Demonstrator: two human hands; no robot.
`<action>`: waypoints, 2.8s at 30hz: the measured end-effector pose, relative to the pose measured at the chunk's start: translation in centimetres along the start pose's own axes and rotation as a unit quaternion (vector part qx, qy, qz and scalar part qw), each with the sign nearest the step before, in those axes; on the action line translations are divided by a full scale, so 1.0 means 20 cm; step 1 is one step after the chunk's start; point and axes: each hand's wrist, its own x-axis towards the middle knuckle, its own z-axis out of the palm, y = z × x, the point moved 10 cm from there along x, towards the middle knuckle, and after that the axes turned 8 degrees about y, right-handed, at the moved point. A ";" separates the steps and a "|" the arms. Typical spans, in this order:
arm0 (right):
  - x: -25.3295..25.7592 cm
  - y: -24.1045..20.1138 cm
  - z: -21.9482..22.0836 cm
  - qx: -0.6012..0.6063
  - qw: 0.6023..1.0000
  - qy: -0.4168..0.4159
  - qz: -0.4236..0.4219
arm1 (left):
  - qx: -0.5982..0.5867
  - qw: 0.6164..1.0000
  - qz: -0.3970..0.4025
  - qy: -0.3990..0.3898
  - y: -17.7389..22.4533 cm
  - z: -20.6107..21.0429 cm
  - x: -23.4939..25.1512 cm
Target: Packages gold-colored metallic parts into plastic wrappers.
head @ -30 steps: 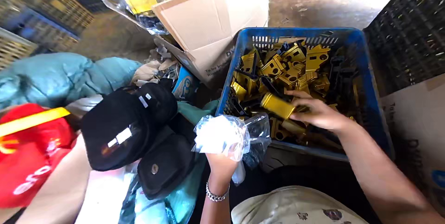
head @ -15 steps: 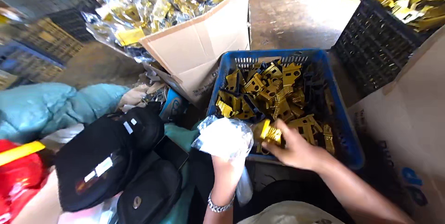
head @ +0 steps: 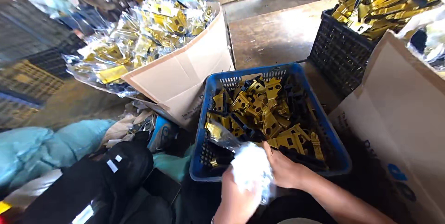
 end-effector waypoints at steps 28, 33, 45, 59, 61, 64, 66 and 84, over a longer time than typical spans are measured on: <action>-0.05 0.00 -0.12 0.296 0.955 0.009 0.023 | -0.160 0.982 -0.095 -0.013 -0.09 0.04 -0.08; -0.12 0.06 -0.01 0.318 0.944 -0.078 0.041 | -0.148 0.973 -0.134 -0.115 -0.21 -0.02 -0.15; -0.14 -0.26 0.16 0.196 0.957 -0.118 -0.180 | -0.184 0.955 -0.221 -0.071 -0.18 -0.10 -0.31; 0.42 0.52 -0.04 -0.461 0.852 -0.227 -0.099 | -0.021 0.969 0.003 0.246 -0.14 -0.39 -0.09; 0.38 0.55 -0.05 -0.459 0.854 -0.221 -0.101 | -0.010 0.974 0.015 0.225 -0.13 -0.35 -0.07; 0.39 0.51 -0.04 -0.483 0.850 -0.157 -0.143 | -0.021 0.979 0.021 0.203 -0.11 -0.29 -0.04; 0.42 0.52 -0.01 -0.489 0.846 -0.156 -0.143 | -0.028 0.978 0.017 0.204 -0.11 -0.27 -0.04; -0.02 -0.14 -0.18 -0.044 0.968 0.206 -0.134 | -0.165 0.968 -0.105 0.157 -0.04 -0.08 0.09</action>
